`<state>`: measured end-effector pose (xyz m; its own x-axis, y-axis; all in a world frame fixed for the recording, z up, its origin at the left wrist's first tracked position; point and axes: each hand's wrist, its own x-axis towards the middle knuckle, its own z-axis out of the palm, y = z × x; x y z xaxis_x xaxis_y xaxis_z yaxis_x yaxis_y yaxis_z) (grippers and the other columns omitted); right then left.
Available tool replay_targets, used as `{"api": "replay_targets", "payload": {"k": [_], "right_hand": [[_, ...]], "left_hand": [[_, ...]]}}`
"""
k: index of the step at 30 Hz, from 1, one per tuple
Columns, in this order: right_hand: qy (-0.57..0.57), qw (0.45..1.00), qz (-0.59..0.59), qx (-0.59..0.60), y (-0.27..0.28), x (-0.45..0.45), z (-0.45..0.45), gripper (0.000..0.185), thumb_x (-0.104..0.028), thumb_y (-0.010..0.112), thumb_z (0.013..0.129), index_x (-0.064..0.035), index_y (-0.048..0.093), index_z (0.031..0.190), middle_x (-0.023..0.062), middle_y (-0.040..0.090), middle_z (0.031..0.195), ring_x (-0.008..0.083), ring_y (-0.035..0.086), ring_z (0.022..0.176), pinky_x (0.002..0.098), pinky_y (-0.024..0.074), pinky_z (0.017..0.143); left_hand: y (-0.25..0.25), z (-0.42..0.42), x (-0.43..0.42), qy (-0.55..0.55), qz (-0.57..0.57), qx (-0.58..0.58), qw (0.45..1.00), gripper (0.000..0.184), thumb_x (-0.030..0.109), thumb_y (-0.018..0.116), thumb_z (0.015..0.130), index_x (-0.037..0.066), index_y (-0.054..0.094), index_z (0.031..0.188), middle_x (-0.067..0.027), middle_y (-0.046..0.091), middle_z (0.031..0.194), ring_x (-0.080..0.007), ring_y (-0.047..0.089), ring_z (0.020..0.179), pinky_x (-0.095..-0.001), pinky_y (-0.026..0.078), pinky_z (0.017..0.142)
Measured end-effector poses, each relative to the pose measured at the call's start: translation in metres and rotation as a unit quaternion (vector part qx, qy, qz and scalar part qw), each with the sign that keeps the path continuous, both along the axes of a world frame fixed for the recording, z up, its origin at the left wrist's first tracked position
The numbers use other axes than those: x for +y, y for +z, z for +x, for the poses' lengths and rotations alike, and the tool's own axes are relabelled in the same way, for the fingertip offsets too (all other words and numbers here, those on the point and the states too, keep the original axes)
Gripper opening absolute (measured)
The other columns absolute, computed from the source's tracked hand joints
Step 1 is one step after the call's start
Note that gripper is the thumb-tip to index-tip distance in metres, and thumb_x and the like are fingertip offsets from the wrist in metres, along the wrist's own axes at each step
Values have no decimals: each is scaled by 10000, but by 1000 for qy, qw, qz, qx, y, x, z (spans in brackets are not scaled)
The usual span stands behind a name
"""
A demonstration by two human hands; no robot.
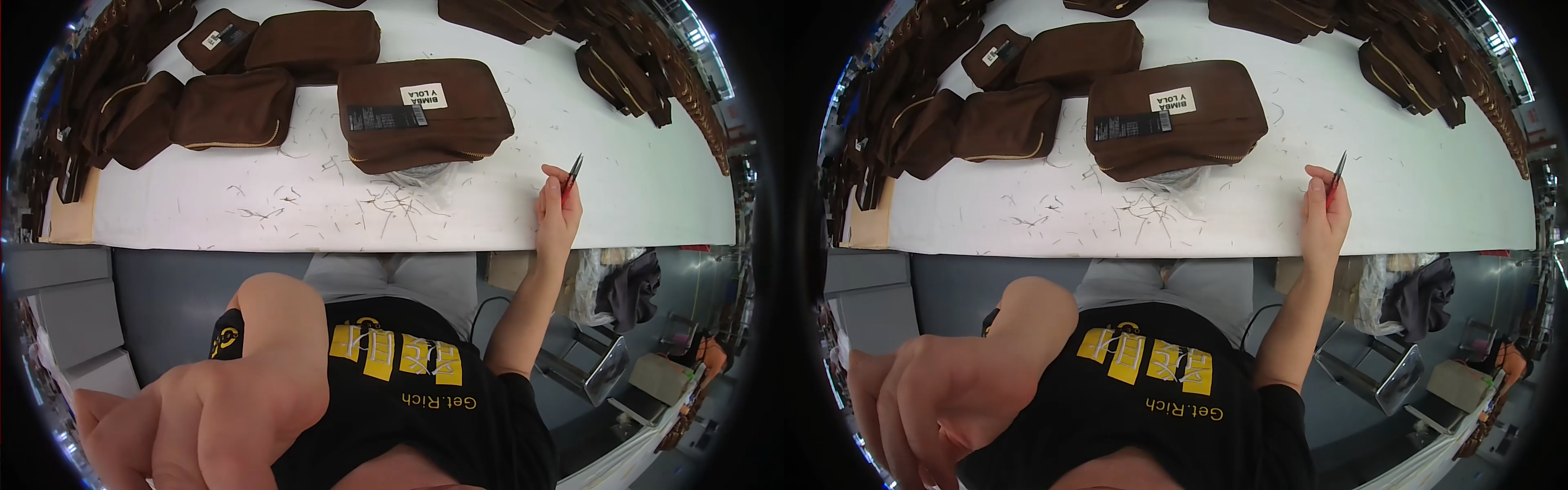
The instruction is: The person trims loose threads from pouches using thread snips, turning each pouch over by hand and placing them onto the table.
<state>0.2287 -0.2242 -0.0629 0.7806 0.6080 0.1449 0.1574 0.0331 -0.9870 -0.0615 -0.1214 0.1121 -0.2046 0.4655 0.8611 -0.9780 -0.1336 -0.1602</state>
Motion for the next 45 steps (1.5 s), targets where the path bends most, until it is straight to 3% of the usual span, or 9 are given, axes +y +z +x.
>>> {"api": "replay_targets", "payload": {"k": [3,18,30,33,35,37,39,41,45], "right_hand": [[0,1000,-1,-3,0,2,1,211,-156,527,1023,-2,619,1136,-95,384,674,3,306,565,188,219,504],[-8,999,-8,44,-18,-4,13,210,-155,500,1039,-24,598,1170,-92,388,681,5,302,563,188,232,494],[8,1000,21,-7,-15,-1,12,218,-159,512,1037,-4,603,1162,-91,359,670,-11,269,556,187,193,478],[26,999,26,-10,-15,-1,11,213,-153,511,1037,-4,603,1158,-96,360,676,-9,261,545,185,192,478],[18,999,30,-16,-11,0,7,209,-150,510,1036,-7,605,1155,-100,355,668,-9,259,542,185,191,478],[17,999,13,-30,-13,-3,8,202,-138,512,1029,-23,612,1161,-96,403,702,-10,286,552,180,201,483],[-4,999,-7,-39,-8,-2,4,200,-132,537,1013,-23,616,1162,-93,436,741,-7,310,590,178,229,518],[-10,998,-16,-66,-4,0,2,203,-137,571,994,-23,617,1156,-95,438,758,2,326,641,181,257,568],[-18,993,-33,-111,0,1,-2,250,-158,598,982,-15,609,1187,-86,429,796,12,344,706,174,290,631]], "left_hand": [[2,-23,-5,-79,-70,46,993,292,-76,733,752,29,470,825,-99,600,876,-179,664,723,-263,553,643],[-17,55,-32,-555,-163,128,806,861,707,675,782,41,345,1217,-160,524,1039,-298,606,1007,-461,528,825],[5,66,-46,-554,-112,172,807,338,354,399,1047,30,364,1136,-190,569,1018,-327,656,1016,-423,589,787],[-38,92,-76,-544,58,159,822,393,458,446,1023,84,398,1131,-216,535,1079,-334,653,1035,-440,580,843],[-48,89,-69,-563,159,316,747,464,486,540,973,80,407,1155,-192,540,1027,-312,652,968,-433,556,818],[-53,69,-40,-531,225,478,662,441,375,630,949,50,401,1141,-112,603,805,-258,675,774,-393,533,688],[-60,63,-18,-197,365,526,742,196,179,612,936,54,470,990,-98,614,709,-306,649,633,-389,513,613],[-46,54,22,-96,438,559,697,174,160,636,892,48,509,853,-118,652,809,-355,635,699,-414,492,616],[-40,36,95,329,288,571,694,133,6,633,842,16,623,974,-92,617,838,-246,607,720,-340,476,647]]}}
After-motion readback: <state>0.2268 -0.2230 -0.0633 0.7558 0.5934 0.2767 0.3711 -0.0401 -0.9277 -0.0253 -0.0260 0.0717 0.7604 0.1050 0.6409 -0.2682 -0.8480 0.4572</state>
